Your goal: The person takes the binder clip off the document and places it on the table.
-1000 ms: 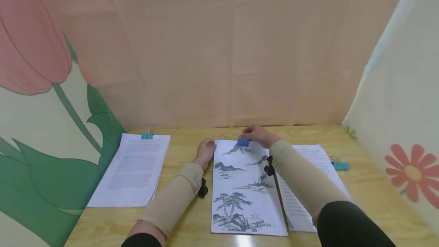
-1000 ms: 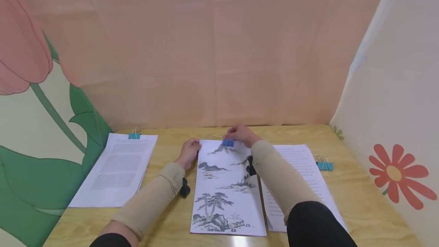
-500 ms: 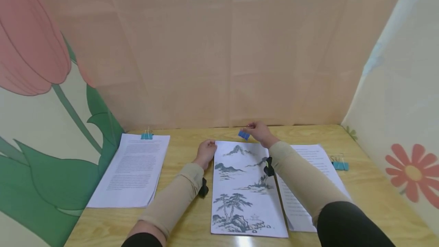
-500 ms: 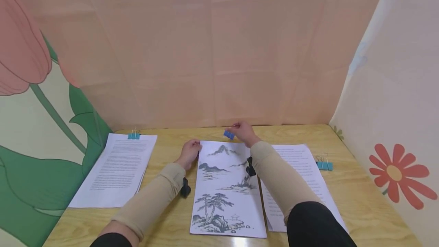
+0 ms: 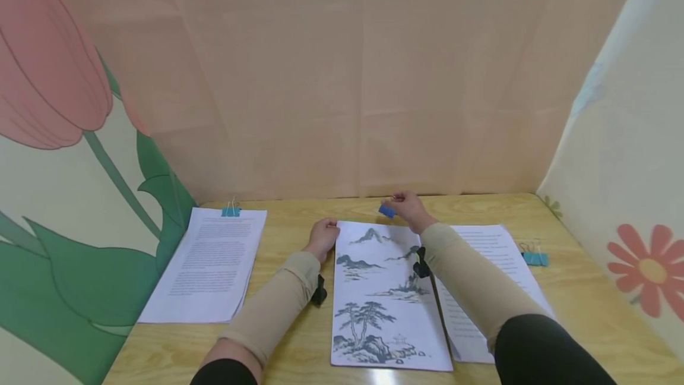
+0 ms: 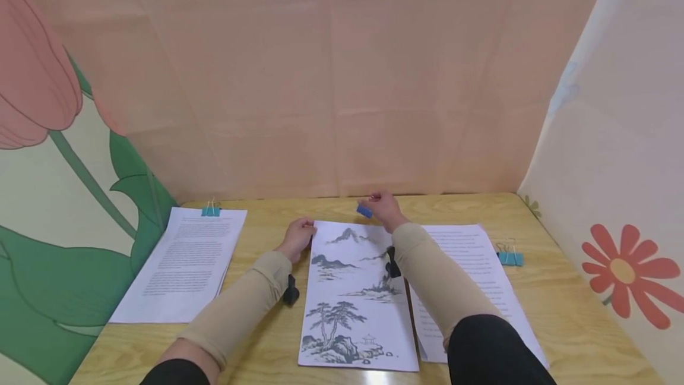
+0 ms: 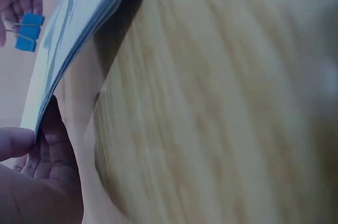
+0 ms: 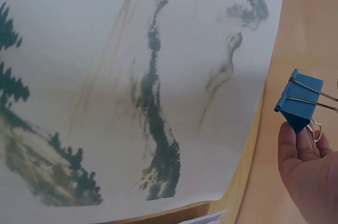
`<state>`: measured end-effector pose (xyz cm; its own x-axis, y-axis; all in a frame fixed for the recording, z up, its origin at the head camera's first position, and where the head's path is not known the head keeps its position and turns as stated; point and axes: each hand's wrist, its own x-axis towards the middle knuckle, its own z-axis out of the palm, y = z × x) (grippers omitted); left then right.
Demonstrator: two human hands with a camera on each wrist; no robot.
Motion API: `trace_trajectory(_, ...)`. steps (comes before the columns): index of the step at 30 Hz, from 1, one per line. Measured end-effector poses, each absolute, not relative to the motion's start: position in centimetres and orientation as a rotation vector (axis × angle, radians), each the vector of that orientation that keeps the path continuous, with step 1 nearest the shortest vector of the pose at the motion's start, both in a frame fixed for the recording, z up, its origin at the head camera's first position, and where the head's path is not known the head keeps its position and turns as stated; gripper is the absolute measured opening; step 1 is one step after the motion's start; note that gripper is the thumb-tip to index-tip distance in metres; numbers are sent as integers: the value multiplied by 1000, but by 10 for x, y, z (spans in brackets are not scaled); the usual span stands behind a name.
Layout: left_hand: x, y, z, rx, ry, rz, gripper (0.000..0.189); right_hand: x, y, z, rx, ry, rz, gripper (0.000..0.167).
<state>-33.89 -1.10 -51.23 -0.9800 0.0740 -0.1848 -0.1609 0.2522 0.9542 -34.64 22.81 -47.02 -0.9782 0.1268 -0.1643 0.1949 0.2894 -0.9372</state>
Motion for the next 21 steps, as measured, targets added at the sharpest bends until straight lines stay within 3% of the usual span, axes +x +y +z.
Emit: trace_trajectory(21,-343,-11,-511,-81,2255,1762,26,-353,239,-493,334,2463,-1644,68)
